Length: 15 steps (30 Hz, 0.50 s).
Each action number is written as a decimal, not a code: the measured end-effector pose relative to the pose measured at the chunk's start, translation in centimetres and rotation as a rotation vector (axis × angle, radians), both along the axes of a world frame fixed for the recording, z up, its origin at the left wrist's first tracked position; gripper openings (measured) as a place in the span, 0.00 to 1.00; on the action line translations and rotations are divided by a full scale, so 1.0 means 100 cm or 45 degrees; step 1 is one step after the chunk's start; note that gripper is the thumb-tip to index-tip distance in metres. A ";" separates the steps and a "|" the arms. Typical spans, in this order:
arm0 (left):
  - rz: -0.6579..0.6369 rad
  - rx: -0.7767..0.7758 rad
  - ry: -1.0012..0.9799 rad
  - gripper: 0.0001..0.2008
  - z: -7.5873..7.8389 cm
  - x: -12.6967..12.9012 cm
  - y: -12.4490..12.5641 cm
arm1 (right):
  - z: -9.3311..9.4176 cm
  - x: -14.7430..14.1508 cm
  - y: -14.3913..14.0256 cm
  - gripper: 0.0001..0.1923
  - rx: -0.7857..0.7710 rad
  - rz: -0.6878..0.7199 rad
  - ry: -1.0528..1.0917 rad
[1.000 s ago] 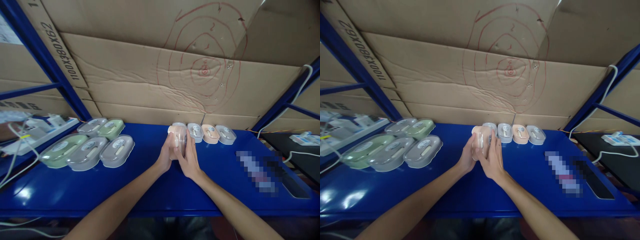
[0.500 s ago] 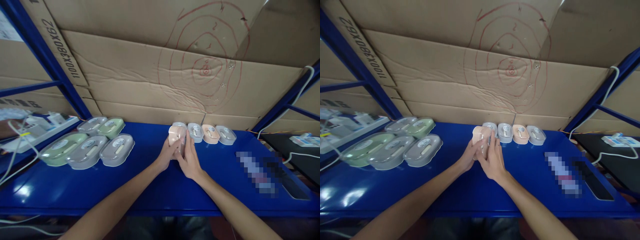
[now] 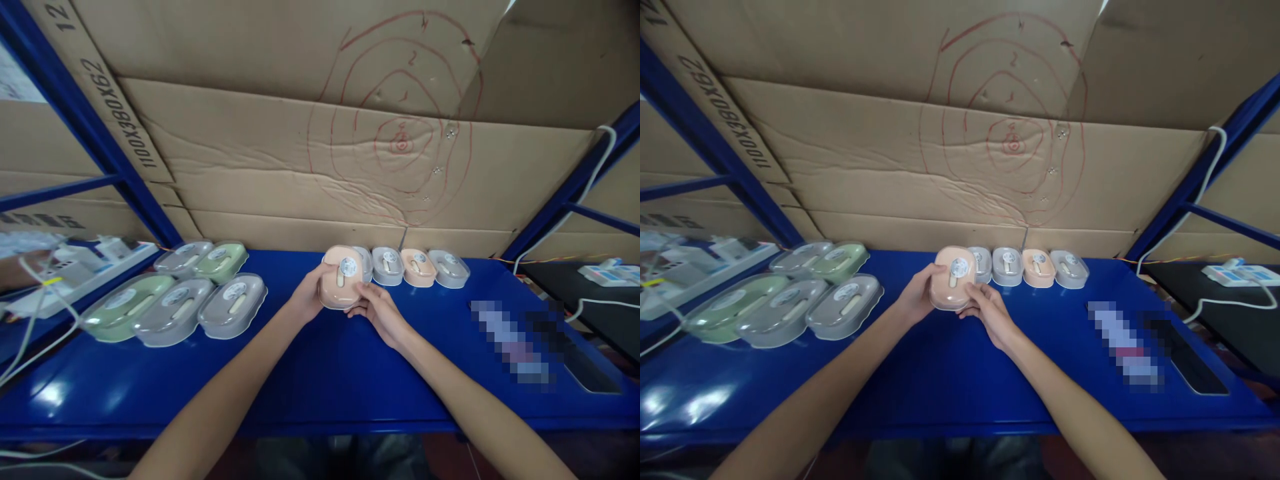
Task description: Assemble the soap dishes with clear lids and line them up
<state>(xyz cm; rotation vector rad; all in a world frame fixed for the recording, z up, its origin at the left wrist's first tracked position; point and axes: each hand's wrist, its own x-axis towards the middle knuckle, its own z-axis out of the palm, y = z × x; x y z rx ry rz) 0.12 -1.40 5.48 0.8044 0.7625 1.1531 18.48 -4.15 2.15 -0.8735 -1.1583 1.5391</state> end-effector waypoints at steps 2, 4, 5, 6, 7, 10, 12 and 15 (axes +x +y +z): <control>0.004 0.046 0.098 0.20 0.002 -0.005 0.003 | 0.002 0.000 0.000 0.29 0.010 -0.039 0.030; 0.016 0.100 0.181 0.19 0.004 -0.011 0.007 | 0.002 0.001 0.000 0.30 0.046 -0.094 -0.003; 0.010 0.117 0.211 0.19 0.005 -0.014 0.009 | 0.002 0.002 0.001 0.30 0.060 -0.105 -0.030; 0.004 0.128 0.229 0.20 0.006 -0.018 0.011 | 0.001 0.002 0.001 0.31 0.071 -0.107 -0.061; 0.008 0.134 0.237 0.21 0.007 -0.022 0.014 | 0.000 0.002 0.002 0.32 0.083 -0.111 -0.094; 0.176 0.134 0.245 0.24 0.003 -0.036 0.026 | -0.004 0.003 0.006 0.34 0.159 -0.196 -0.212; 0.405 0.105 0.364 0.26 -0.004 -0.043 0.035 | -0.008 0.006 0.009 0.34 0.225 -0.274 -0.280; 0.650 0.077 0.834 0.29 -0.020 -0.051 0.048 | -0.013 0.011 0.014 0.33 0.279 -0.339 -0.339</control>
